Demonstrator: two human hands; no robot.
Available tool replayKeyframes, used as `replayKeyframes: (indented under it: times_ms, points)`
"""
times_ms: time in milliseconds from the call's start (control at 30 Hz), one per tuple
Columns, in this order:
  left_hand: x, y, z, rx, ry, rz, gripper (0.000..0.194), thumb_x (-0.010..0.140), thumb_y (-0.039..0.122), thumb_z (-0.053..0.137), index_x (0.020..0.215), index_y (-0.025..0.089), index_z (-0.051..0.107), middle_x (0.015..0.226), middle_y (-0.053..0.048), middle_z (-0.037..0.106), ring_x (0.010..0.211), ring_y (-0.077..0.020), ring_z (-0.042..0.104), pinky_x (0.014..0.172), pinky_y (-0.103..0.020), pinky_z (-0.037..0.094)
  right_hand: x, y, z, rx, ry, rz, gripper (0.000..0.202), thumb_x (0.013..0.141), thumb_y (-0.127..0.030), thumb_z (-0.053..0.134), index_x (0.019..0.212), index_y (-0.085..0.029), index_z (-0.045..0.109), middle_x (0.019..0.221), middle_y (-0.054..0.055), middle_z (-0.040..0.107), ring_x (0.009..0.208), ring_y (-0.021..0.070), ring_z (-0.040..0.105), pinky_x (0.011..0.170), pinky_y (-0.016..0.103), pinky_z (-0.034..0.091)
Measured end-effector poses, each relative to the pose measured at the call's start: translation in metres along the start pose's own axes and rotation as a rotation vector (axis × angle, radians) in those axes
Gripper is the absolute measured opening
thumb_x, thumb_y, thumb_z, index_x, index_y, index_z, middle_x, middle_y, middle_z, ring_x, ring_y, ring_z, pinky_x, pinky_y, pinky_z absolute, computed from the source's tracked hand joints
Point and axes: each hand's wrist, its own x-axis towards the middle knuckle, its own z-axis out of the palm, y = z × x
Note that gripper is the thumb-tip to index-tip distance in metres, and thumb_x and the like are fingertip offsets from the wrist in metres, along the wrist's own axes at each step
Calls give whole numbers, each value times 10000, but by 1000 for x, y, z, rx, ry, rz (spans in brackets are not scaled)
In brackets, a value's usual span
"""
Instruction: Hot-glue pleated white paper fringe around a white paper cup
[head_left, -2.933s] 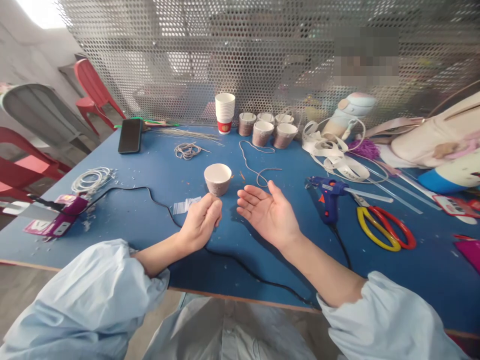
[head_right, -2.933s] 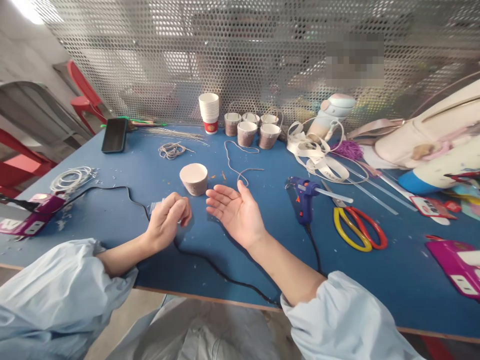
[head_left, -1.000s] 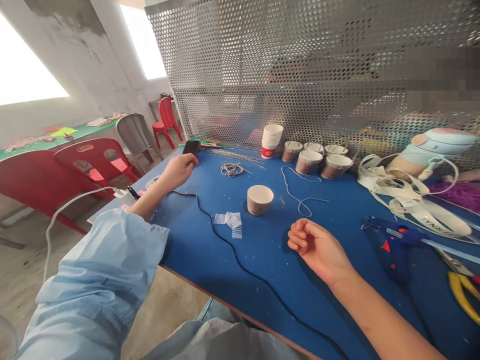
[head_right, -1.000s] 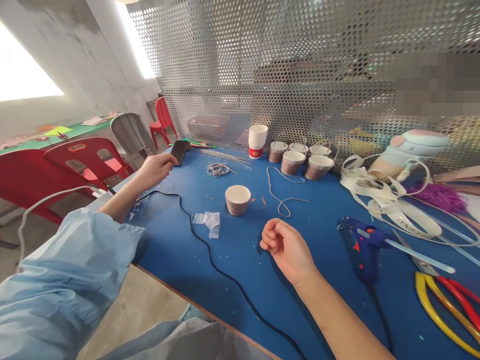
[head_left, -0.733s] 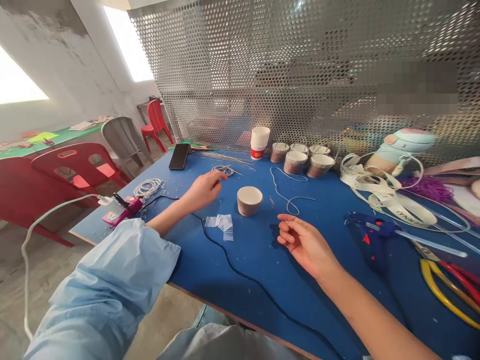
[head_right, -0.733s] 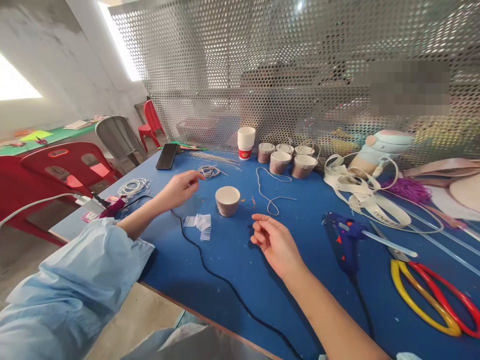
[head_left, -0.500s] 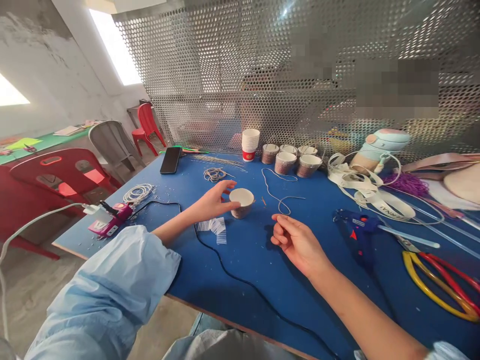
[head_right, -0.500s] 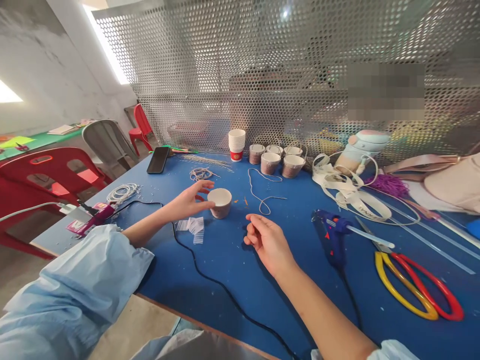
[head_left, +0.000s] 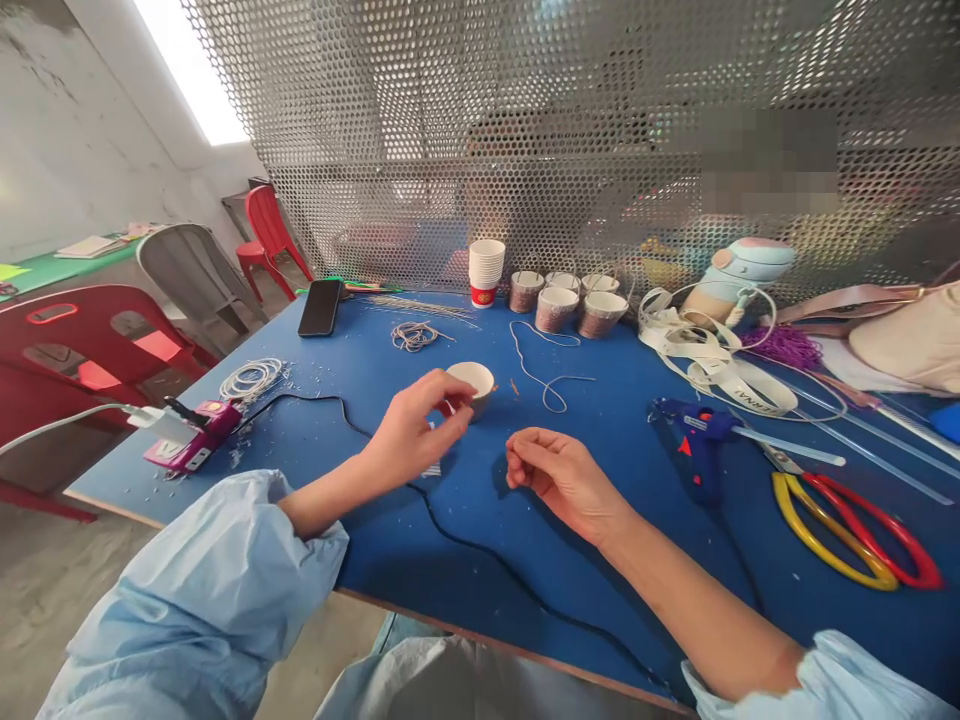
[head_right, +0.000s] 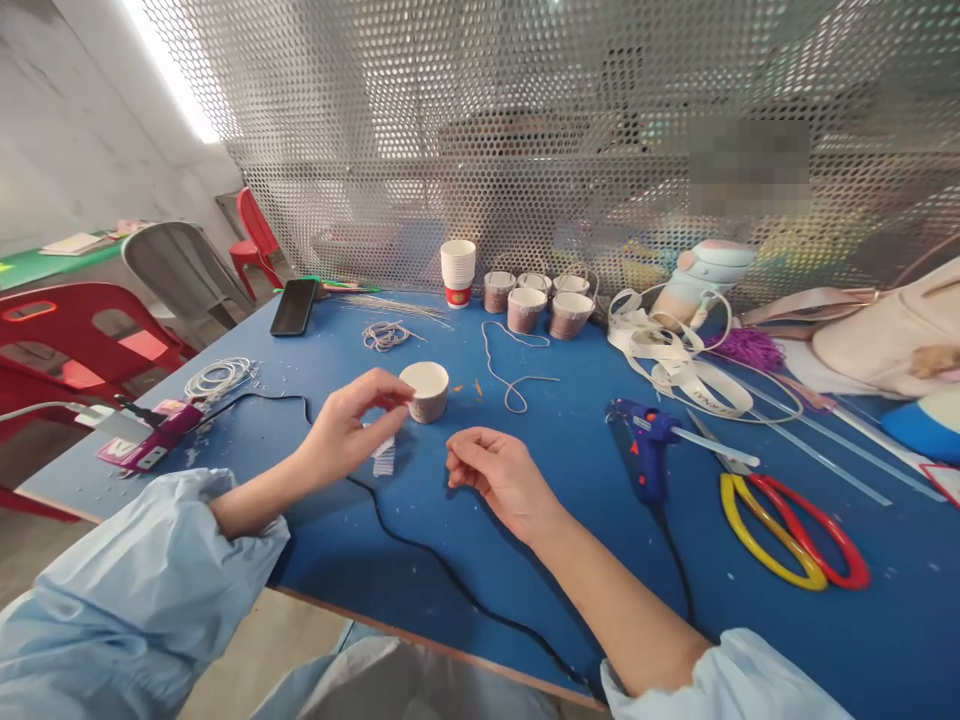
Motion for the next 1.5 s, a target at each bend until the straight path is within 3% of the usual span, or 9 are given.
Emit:
replayKeyframes:
  times_ms: [100,200,333,467,700,967,1233,1333,1500]
  points:
    - [-11,11,12,-66,-125,-3,117,846,134,543,919,169,628,814,-16,642,716,-104,589,683,-224,500,-5,1,7,38,-127,49,263,719,-358,764,643,-165,603,533,-45,530,479,80,463,533,255,427]
    - [-18,11,20,-175,-220,-101,108,845,151,561,909,164,647,809,-17,655,722,-108,607,662,-211,502,-8,3,9,77,-239,118,305,760,-380,730,628,-173,549,509,-59,488,467,77,434,531,259,421]
    - [-23,8,23,-346,-276,-209,93,844,186,589,885,144,661,800,-24,655,734,-121,631,674,-218,517,-7,7,8,80,-290,159,320,767,-404,733,648,-167,553,491,-60,483,467,81,451,538,260,417]
    - [-27,7,24,-422,-247,-226,89,840,191,600,881,137,658,801,-29,655,739,-124,640,691,-223,529,-6,10,8,82,-282,170,341,752,-429,750,649,-162,565,501,-58,492,471,77,453,539,257,421]
    - [-30,8,23,-359,-205,-98,109,835,206,597,859,133,673,767,-49,660,709,-132,641,670,-239,540,-7,11,10,63,-292,187,377,717,-467,771,623,-155,580,501,-46,524,466,80,467,523,254,427]
    - [-33,7,29,-407,-180,-234,100,804,142,565,756,145,653,705,-16,647,644,-104,615,622,-209,526,-5,12,9,46,-265,193,342,698,-411,799,626,-159,578,527,-41,564,464,75,489,519,241,435]
    - [-32,12,26,-483,-193,-288,85,782,206,620,815,140,660,735,-34,661,671,-129,638,654,-248,551,-5,11,7,42,-230,167,352,705,-422,789,627,-164,563,547,-48,556,465,69,472,520,242,434]
    - [-33,13,27,-480,-177,-303,77,778,204,617,785,138,656,710,-33,664,645,-125,632,617,-237,536,-5,11,9,-17,-205,118,353,709,-432,781,625,-168,562,538,-49,548,479,76,481,533,245,425]
    - [-36,12,31,-384,-147,-336,76,763,184,576,724,152,633,660,-15,634,608,-115,589,576,-227,496,-7,9,10,-307,-111,-54,362,752,-482,722,635,-177,567,562,-35,560,520,90,489,560,256,402]
